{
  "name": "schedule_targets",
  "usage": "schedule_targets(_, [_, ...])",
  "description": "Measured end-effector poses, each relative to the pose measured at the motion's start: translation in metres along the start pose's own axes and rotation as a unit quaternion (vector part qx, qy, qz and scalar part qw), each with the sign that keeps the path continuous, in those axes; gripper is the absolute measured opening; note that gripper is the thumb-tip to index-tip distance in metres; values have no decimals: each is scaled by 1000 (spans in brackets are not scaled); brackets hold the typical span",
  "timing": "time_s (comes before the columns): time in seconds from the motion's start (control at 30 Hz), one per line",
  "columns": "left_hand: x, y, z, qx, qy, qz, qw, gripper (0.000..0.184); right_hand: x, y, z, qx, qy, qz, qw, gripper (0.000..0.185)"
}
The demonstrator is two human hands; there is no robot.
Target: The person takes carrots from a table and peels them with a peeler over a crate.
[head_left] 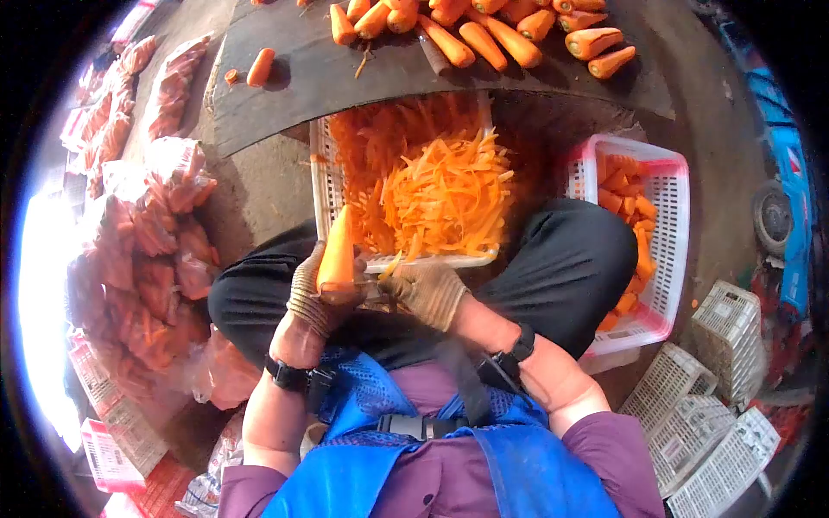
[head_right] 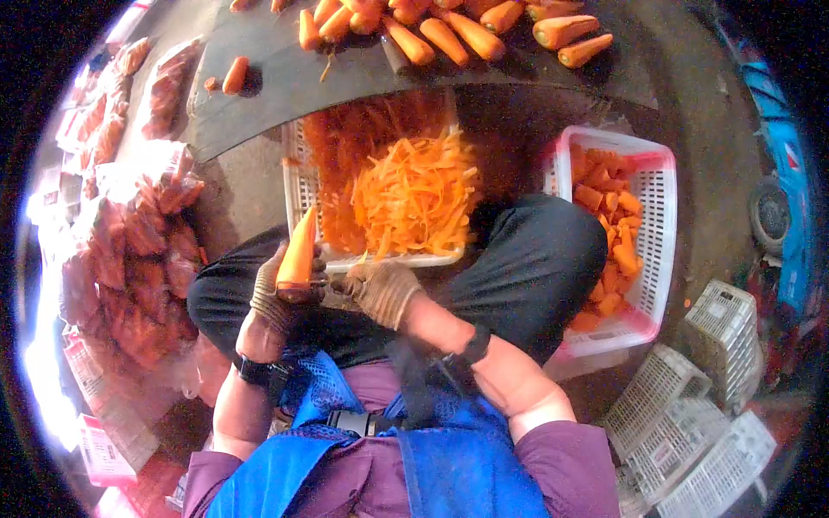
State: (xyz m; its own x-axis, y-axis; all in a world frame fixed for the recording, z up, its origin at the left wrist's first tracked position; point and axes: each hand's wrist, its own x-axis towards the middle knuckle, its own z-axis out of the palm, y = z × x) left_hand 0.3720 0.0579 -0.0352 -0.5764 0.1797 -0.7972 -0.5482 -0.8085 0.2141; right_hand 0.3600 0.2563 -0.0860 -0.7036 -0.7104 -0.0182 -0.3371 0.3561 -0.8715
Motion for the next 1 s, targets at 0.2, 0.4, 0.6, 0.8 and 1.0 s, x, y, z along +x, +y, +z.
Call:
schedule_targets(0.2, [18,1,-15,-97,-10,-13,995,42,3,-2,-10,58,22,68,996,25])
schedule_targets(0.4, [13,-1,14,-21,65,14,998,43,3,9,-2,89,35,125,987,36])
schedule_targets(0.6, [13,-2,18,21,73,24,997,45,8,-7,-20,-32,-1,71,997,34])
schedule_targets(0.8, [-11,-6,14,124,40,7,991,43,9,-5,-8,-111,-5,100,989,43])
schedule_targets(1.0, [-87,-24,49,108,107,-60,987,46,17,16,-15,-4,39,314,949,55])
